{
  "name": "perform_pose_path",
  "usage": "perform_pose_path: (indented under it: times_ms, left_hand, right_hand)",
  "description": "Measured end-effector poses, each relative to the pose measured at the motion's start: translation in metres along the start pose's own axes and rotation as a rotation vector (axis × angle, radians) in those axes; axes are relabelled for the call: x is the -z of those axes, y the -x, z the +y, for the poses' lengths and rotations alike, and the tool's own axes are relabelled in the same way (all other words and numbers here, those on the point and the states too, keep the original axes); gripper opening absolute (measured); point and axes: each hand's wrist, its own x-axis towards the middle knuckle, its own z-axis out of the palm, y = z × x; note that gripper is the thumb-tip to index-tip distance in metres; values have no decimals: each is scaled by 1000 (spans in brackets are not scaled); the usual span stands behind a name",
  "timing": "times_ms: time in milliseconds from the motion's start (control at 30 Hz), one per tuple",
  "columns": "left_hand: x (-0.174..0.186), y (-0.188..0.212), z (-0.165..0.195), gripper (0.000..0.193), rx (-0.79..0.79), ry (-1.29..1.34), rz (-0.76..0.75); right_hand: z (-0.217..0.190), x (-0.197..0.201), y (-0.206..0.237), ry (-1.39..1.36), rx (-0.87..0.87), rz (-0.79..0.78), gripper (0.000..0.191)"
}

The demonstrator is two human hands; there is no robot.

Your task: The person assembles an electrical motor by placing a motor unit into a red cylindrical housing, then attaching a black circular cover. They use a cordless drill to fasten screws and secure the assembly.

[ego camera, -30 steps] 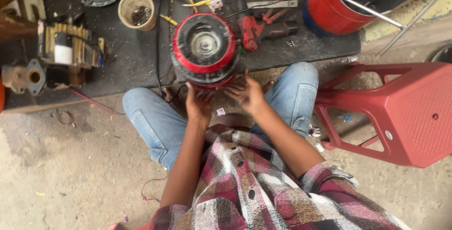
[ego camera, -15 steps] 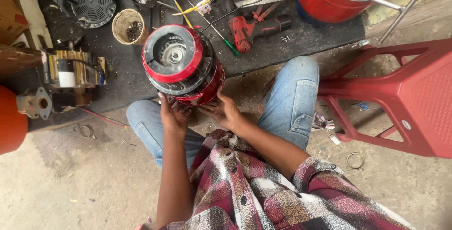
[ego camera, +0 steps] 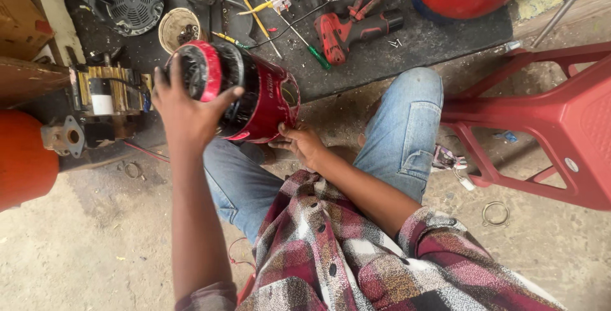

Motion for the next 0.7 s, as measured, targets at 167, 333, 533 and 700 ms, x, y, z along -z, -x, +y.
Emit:
perform_pose_path:
  times_ms: [167,333,533,700]
  left_hand:
    - [10,0,-18,116,-44,152,62]
    - [4,3,-32,117,-83,159,69]
    - [0,9,-24,121,-43,93,101]
    - [1,12,-23,122,-9,41,93]
  right_hand:
    - [-8,-10,-8,30,32,23,38]
    - [-7,-18,-7,-133,19,46,43]
    - [-11,-20,-3,-2,49,102,40]
    - [-8,-20,-5,9,67,62,37]
